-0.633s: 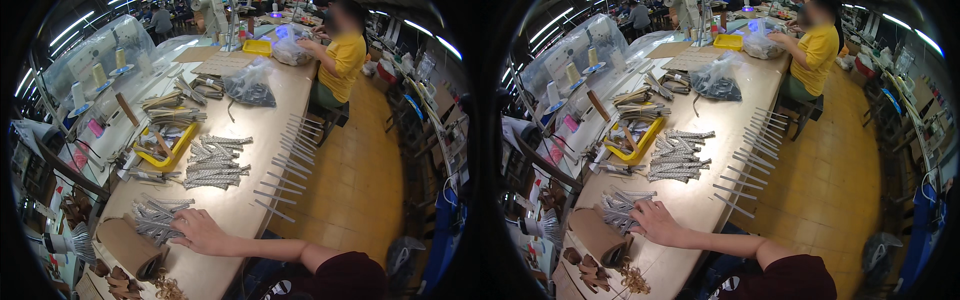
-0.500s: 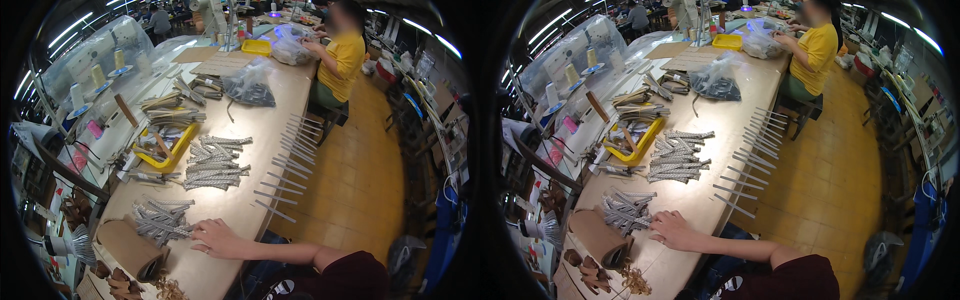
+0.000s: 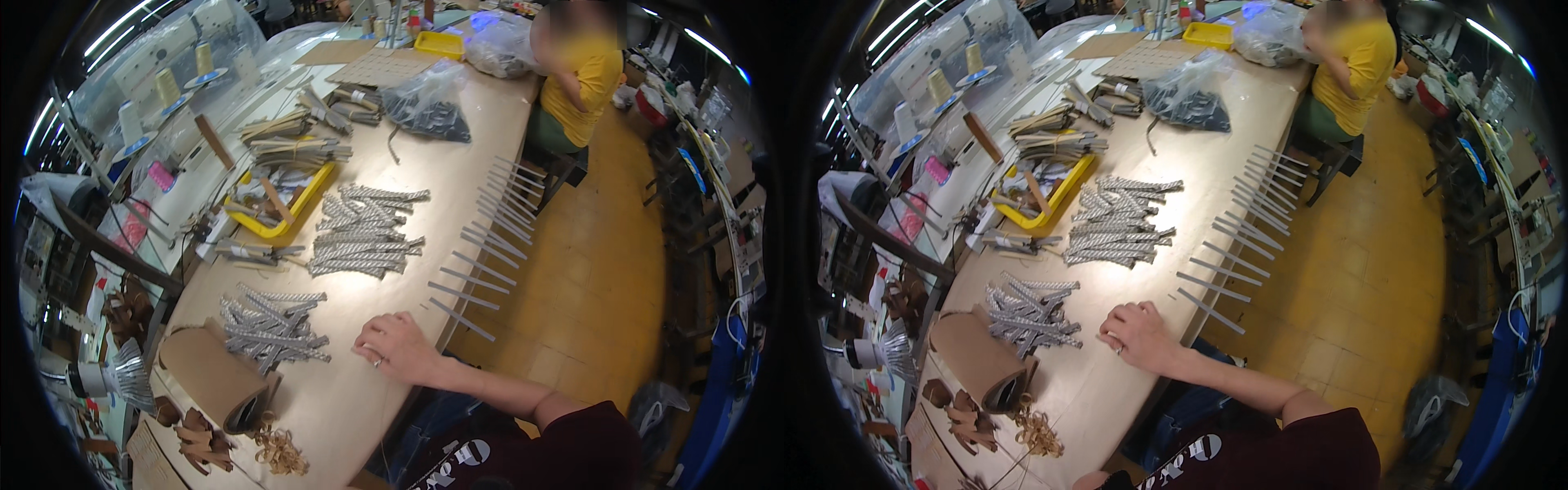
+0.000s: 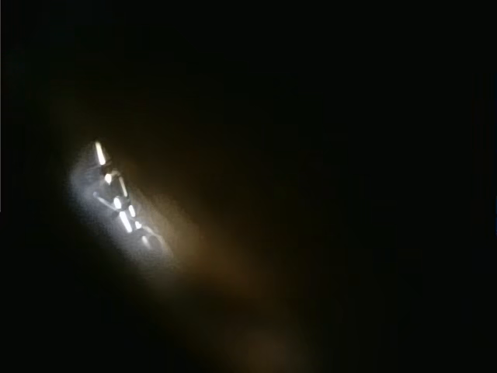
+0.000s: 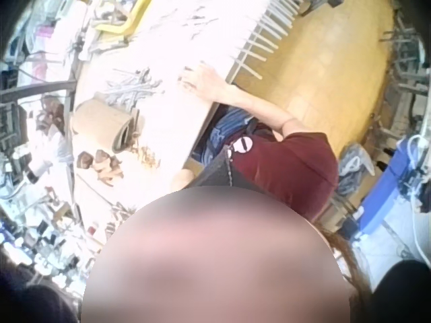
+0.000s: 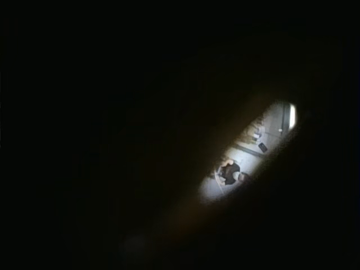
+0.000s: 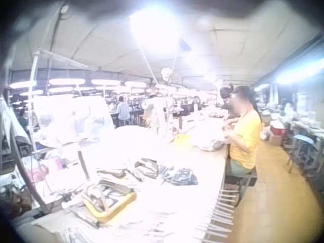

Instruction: The person repeatedly picks up small rubber bands and silver braided cords from a workbench, threads the bands onto the cords, and places the finished pieces into a row of upright slots. The person also moves aside a yellow tray and other items to access materials.

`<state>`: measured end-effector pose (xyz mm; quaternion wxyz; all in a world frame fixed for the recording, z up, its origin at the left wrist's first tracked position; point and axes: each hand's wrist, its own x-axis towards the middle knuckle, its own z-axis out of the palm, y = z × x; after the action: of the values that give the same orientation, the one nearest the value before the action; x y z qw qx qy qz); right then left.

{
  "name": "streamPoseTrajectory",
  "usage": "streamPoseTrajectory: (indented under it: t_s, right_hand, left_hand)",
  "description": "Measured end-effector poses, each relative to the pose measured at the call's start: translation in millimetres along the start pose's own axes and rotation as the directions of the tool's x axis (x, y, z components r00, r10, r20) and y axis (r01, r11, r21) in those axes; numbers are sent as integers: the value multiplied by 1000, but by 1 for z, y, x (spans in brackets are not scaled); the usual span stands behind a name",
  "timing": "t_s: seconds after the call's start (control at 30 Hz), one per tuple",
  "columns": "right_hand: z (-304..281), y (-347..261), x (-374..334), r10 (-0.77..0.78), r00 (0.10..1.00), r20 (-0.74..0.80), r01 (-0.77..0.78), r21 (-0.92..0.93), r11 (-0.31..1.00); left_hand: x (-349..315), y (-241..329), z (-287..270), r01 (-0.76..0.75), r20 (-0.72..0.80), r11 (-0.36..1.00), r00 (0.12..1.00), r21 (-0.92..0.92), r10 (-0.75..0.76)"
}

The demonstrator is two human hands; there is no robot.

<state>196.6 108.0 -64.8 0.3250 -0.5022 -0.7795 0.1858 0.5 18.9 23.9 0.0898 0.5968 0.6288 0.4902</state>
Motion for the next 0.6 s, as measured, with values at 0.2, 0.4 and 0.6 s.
streamPoseTrajectory:
  t_s: [0.2,0.4,0.6]
  right_hand:
    - [-17,16,21,37,997,-68,-44,-117,992]
    - [-16,50,82,45,988,-147,-86,-285,955]
    - [2,62,108,151,986,-72,-168,-428,888]
  left_hand:
    - [-15,14,9,-44,92,994,994,-100,54]
    - [-63,-8,76,-195,494,902,869,386,-24]
    - [-94,-39,91,-244,489,913,870,327,57]
